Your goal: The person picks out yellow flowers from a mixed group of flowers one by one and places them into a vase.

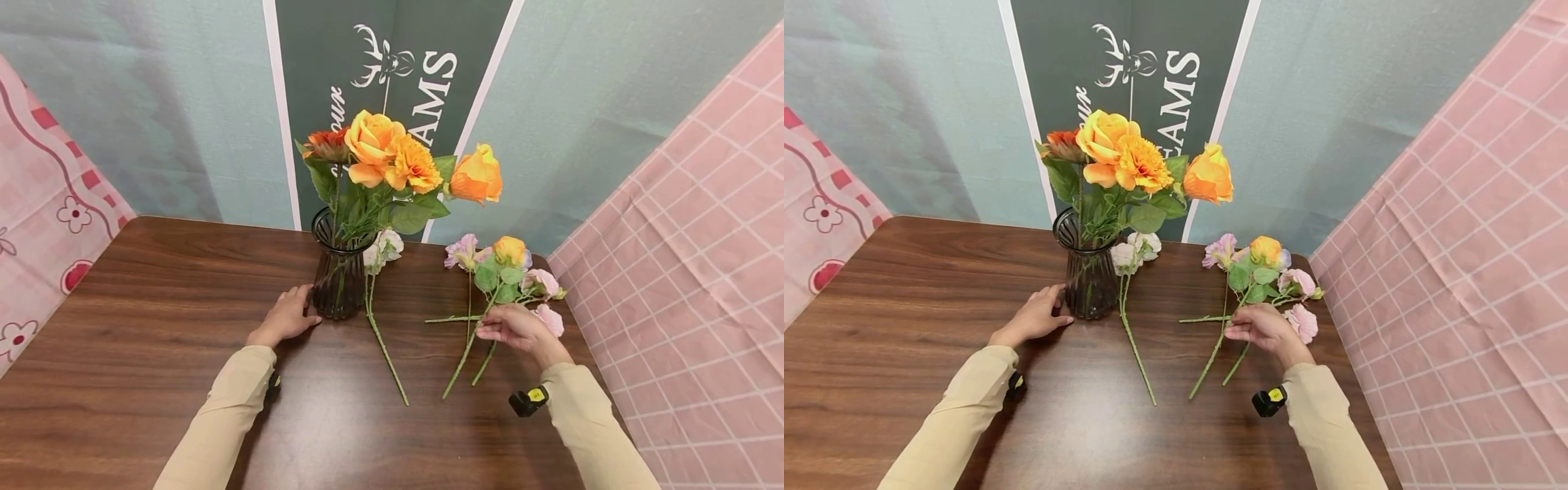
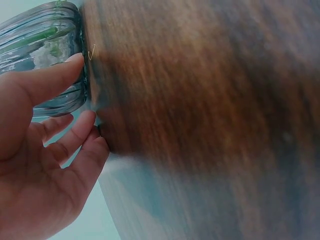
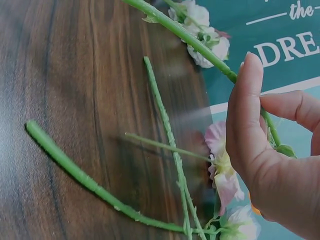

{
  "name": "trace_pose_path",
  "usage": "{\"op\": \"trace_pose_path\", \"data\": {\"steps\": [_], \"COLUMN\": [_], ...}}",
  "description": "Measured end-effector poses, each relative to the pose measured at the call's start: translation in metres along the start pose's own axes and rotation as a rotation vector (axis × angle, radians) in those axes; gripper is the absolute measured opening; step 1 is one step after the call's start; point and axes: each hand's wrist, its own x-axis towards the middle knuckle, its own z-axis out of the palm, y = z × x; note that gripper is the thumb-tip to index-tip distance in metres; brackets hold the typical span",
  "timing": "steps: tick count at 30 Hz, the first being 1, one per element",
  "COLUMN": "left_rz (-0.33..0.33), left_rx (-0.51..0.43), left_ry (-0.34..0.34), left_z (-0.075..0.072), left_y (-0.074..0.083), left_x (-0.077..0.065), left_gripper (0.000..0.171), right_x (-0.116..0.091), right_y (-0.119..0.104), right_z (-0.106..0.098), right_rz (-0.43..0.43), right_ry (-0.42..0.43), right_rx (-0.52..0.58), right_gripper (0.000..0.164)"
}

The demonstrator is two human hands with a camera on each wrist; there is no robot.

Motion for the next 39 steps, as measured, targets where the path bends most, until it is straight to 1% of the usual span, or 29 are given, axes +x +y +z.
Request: {"op": "trace_pose_path", "data": {"steps": [4, 12, 18, 24, 28, 39], "left_rz": [0.003, 0.007, 0.012, 0.013, 0.016, 0.009], "left_rx": [-0.003, -0.007, -0.008, -0.009, -0.012, -0.005], "left_ry": [-0.001, 0.001, 0.002, 0.001, 0.002, -0.004], "left_z": [0.0, 0.0, 0.0, -0.001, -0.001, -0.001], "left_y": [0.0, 0.0, 0.0, 0.001, 0.001, 0.001], "left_x": [0.0, -0.001, -0.001, -0.001, -0.001, 0.0], "left_gripper": [0.067, 0.066, 0.066, 0.066, 0.066, 0.066], "right_x": [0.001, 0.002, 0.004, 0.008, 0.009, 0.013], "right_y": [-0.002, -0.008, -0.013, -0.016, -0.018, -0.025], "right_z": [0.005, 0.02, 0.032, 0.041, 0.048, 0.067], "right_rz": [-0.018, -0.047, -0.058, -0.081, -0.098, -0.114], "right_ry": [-0.021, -0.018, 0.002, -0.011, -0.015, 0.016], "right_rx": [0.018, 0.026, 0.037, 0.054, 0.042, 0.05], "right_gripper": [0.037, 0.037, 0.037, 0.038, 0.038, 0.036]}}
